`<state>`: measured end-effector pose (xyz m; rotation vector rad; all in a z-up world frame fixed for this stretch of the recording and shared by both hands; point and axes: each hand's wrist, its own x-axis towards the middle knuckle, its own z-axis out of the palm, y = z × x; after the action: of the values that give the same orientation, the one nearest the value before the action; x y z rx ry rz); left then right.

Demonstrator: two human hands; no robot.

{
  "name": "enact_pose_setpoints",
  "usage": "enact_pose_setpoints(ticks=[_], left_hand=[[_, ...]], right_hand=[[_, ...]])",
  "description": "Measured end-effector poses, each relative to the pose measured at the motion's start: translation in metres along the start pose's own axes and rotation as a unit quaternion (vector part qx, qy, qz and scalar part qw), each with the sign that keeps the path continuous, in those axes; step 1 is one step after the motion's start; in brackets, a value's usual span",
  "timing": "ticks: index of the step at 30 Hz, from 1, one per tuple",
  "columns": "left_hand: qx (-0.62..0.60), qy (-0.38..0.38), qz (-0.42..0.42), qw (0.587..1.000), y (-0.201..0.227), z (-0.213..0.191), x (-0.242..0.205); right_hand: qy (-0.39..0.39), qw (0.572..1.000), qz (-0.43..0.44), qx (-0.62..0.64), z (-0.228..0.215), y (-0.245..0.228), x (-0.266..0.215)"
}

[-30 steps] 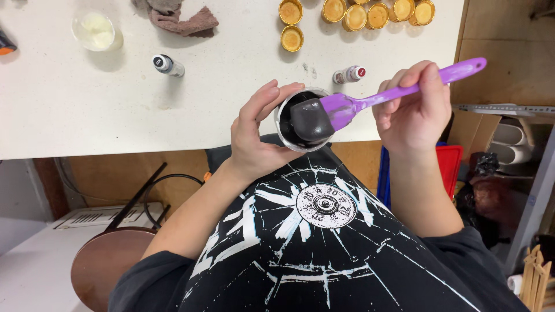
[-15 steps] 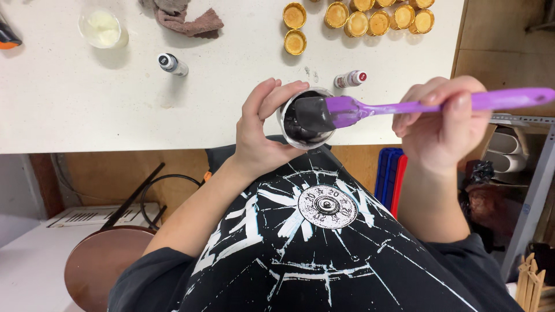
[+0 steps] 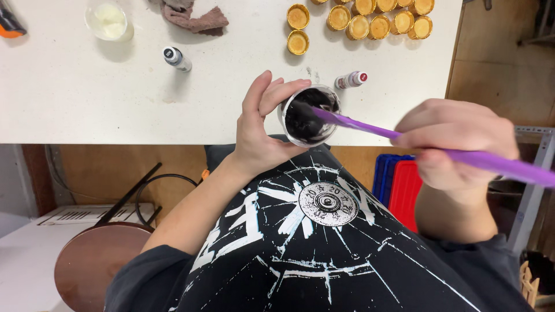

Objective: The person stirs a dark viscous substance in a small container using a purple plastic spoon. They add a small amount of liquid from a silver bottle and continue stirring to blend the contents.

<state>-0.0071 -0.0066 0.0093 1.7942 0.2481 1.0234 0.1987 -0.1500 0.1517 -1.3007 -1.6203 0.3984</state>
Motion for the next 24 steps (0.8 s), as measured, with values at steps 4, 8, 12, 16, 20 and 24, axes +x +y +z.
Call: enact_pose_setpoints(ticks=[4, 8, 12, 16, 20, 24], left_hand=[[0.013, 0.005, 0.024, 1.000, 0.000, 0.000, -0.001], [0.026, 0.018, 0.036, 0.999, -0.003, 0.001, -0.003], [0.024, 0.037, 0.037, 0.998, -0.005, 0.004, -0.006], [0.020, 0.028, 0.030, 0.999, -0.005, 0.004, -0.010], [0.026, 0.030, 0.026, 0.999, -0.001, 0.002, -0.012], [0.014, 0.036, 0.024, 0.999, 0.004, 0.001, -0.012]], right_hand=[[-0.079, 0.993, 0.005, -0.088, -0.002, 0.005, 0.006], [0.078, 0.977, 0.163, 0.109, 0.014, 0.031, -0.018], [0.207, 0.911, 0.232, 0.270, 0.032, 0.060, -0.044], [0.253, 0.860, 0.264, 0.356, 0.053, 0.076, -0.064], [0.269, 0.827, 0.281, 0.407, 0.060, 0.081, -0.072], [0.283, 0.824, 0.283, 0.402, 0.052, 0.080, -0.075]])
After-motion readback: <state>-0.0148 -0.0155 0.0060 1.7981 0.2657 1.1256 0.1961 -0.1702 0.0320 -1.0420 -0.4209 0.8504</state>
